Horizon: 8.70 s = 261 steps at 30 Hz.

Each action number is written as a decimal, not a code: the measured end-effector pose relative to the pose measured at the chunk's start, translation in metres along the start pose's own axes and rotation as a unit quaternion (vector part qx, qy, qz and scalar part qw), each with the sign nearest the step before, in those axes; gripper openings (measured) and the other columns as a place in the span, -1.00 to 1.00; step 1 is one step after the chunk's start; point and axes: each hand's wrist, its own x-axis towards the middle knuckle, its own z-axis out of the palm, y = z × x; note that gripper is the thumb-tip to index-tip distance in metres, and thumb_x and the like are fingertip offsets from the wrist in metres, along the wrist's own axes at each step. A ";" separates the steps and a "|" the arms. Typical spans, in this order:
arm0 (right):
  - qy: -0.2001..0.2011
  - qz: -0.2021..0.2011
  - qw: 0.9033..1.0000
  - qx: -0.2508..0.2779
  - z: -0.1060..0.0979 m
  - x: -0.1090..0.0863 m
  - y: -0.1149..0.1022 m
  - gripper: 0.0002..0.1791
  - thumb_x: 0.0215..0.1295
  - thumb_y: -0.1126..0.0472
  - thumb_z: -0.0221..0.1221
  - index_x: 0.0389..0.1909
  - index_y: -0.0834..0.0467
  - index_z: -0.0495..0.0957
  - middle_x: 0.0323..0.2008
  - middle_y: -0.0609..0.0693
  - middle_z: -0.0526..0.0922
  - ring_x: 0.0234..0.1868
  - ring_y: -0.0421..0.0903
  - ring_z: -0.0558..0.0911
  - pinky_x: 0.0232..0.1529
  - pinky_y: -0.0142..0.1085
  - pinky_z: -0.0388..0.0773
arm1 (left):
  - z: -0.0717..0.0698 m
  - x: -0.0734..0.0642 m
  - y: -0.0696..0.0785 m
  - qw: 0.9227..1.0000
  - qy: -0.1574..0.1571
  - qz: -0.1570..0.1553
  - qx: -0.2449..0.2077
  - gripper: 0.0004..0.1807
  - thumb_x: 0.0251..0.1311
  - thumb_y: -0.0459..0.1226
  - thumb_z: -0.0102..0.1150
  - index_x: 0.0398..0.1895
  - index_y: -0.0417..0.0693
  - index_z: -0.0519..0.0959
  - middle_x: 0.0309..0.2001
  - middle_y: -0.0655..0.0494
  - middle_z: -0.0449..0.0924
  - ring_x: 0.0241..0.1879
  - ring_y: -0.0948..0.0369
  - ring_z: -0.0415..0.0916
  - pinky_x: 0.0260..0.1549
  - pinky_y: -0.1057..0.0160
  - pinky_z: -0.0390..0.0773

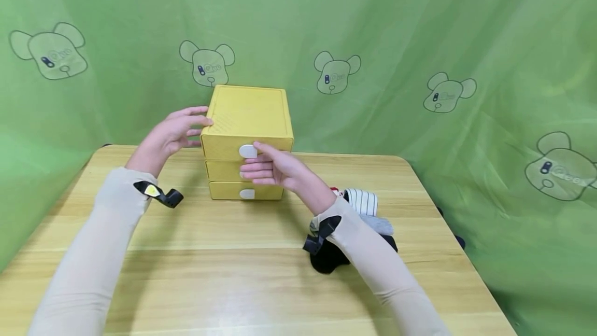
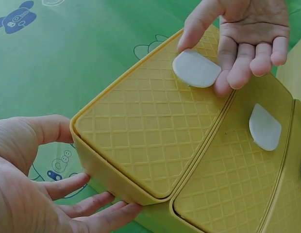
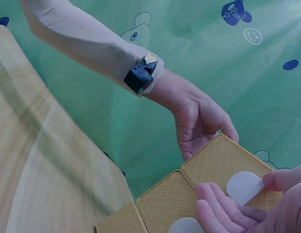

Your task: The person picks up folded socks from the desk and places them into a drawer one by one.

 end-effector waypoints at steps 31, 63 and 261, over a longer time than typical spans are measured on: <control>0.059 -0.142 0.981 -0.115 0.023 -0.064 0.058 -0.42 0.49 -0.14 0.12 -0.01 0.33 0.72 -0.22 0.19 0.82 -0.20 -0.09 0.82 -0.13 -0.25 0.77 | -0.009 0.000 -0.002 1.000 -0.025 0.004 0.009 -0.13 0.42 -0.27 0.19 0.66 0.06 -0.05 -0.13 0.35 0.60 0.51 -0.08 0.18 0.51 -0.16 0.24; -0.127 -0.077 0.955 -0.256 0.015 -0.100 0.065 -0.42 0.57 -0.16 -0.02 0.15 0.25 0.65 -0.04 0.16 0.80 -0.11 -0.04 0.80 -0.01 -0.25 0.73 | -0.012 0.000 -0.002 1.000 -0.029 0.000 0.002 -0.11 0.41 -0.21 0.23 0.66 0.12 -0.05 -0.18 0.44 0.66 0.45 0.01 0.24 0.52 -0.17 0.19; -0.015 -0.114 0.827 -0.550 -0.061 -0.084 -0.143 -0.57 0.35 0.30 0.29 0.23 0.16 0.57 0.09 0.12 0.72 0.13 0.00 0.68 0.31 -0.07 0.56 | -0.011 0.001 -0.007 1.000 -0.025 -0.007 -0.017 -0.15 0.49 -0.21 0.10 0.67 0.21 -0.13 0.66 -0.08 -0.15 0.63 -0.10 -0.14 0.58 -0.20 0.02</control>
